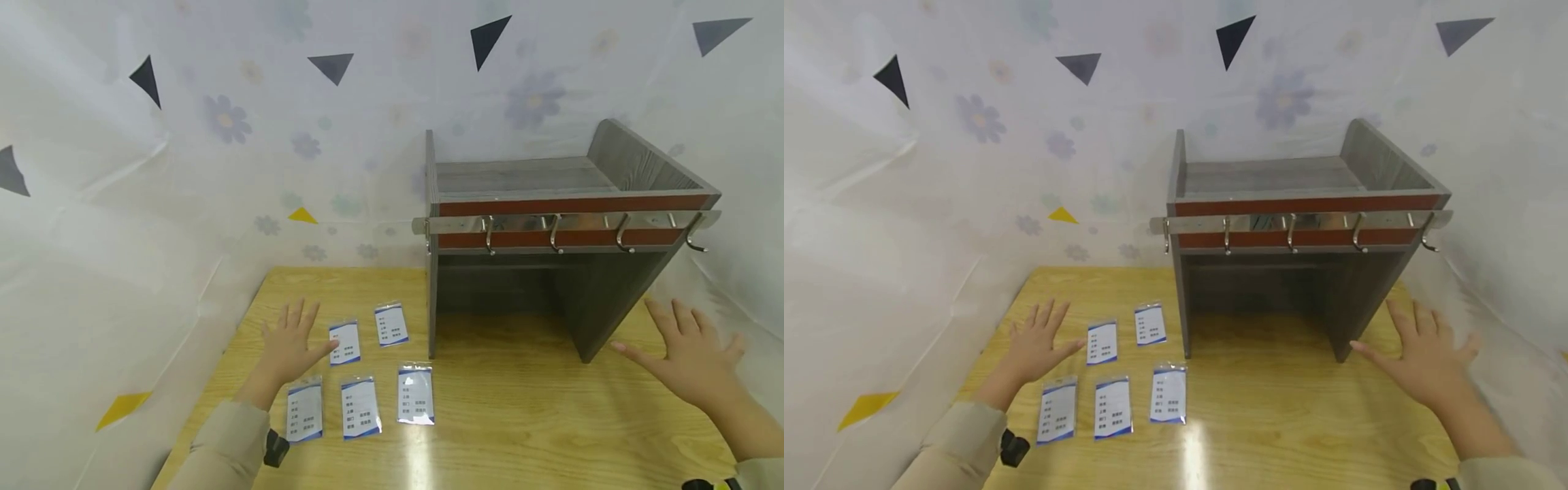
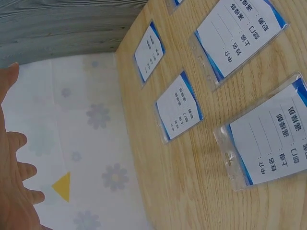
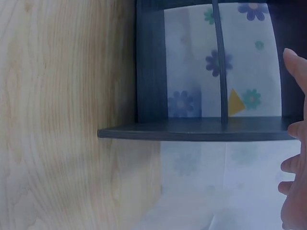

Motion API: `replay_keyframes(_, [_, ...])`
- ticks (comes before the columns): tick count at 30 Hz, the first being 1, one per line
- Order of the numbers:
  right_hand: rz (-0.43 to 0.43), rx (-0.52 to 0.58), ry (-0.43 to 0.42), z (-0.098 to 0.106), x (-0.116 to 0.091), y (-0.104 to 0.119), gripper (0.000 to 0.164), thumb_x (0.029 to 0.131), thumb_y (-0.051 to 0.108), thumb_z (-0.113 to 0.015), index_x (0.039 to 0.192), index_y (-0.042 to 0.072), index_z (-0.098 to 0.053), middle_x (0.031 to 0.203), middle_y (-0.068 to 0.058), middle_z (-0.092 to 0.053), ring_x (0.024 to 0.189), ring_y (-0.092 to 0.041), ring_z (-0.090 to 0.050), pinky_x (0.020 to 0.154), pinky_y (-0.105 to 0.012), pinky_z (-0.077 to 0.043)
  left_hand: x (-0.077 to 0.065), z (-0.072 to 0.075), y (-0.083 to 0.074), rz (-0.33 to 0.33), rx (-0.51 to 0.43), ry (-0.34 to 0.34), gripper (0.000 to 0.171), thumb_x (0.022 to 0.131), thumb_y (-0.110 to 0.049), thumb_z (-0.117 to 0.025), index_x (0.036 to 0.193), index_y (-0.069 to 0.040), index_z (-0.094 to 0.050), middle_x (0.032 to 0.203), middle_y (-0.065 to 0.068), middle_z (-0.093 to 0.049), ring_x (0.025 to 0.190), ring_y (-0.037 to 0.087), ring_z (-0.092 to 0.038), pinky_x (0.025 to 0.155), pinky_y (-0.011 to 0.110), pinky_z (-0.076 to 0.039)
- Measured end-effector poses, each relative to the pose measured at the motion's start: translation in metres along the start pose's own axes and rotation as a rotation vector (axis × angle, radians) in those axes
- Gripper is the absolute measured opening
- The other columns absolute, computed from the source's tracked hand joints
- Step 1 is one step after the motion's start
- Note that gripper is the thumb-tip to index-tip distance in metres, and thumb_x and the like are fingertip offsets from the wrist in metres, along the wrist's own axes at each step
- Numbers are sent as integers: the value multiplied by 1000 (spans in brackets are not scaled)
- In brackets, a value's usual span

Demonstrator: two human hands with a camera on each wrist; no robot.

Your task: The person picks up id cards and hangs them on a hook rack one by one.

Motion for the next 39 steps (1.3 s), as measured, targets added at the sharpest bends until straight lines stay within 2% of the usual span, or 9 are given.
replay_keyframes(6, [-2,21,-58,10,2,-13,86,79,49,-52,138,5,-7,134,-33,-3,120,-48,10,72,-66,23,-4,-3,5,28,-9,-6,82,79,-62,-41,138,-10,-18,140,19,-10,123,45,-7,86,68,-2])
replay_keyframes(16, [-37,106,-171,27,11,-27,78,84,42,-48,134,-6,-11,134,-33,-7,121,-49,1,79,-68,14,-9,-11,12,73,-42,1,76,82,-51,-46,137,-6,-18,139,22,-12,121,45,-12,85,69,-6])
replay_keyframes(21, [-45,147,-242,35,15,-29,74,87,39,-45,134,-7,-11,133,-33,-11,121,-48,-3,86,-65,9,-12,-18,15,88,-85,8,76,82,-49,-48,137,-5,-18,139,21,-10,122,45,-11,84,69,-7])
replay_keyframes(27, [-45,223,-321,46,18,-26,70,88,32,-44,133,-9,-10,132,-34,-11,120,-48,-8,94,-59,-4,-13,-24,19,98,-113,12,77,83,-48,-48,137,-4,-16,139,22,-9,122,45,-11,83,69,-12])
replay_keyframes(32, [-23,293,-371,56,23,-24,67,89,29,-45,133,-9,-13,132,-34,-13,120,-48,-10,95,-57,-5,-15,-30,24,103,-161,5,78,82,-50,-47,137,-3,-16,138,23,-12,121,45,-14,85,68,-13])
replay_keyframes(35, [-43,352,-376,61,28,-23,65,90,28,-44,134,-7,-13,133,-32,-12,121,-46,-9,96,-55,-4,-17,-34,29,116,-190,7,79,82,-53,-45,136,-1,-18,137,24,-15,120,44,-17,86,67,-13])
replay_keyframes(39, [-74,471,-375,59,38,-37,60,90,23,-43,136,-1,-12,137,-26,-10,125,-37,-7,97,-55,-1,-20,-38,34,154,-242,28,78,83,-49,-48,136,0,-17,137,25,-16,120,45,-17,87,66,-12])
Point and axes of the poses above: each hand's wrist, its own x-axis towards the middle knuckle, its own z-axis out of the back of the hand, y = z × x, the point moved 1 cm from there along x, towards the middle knuckle
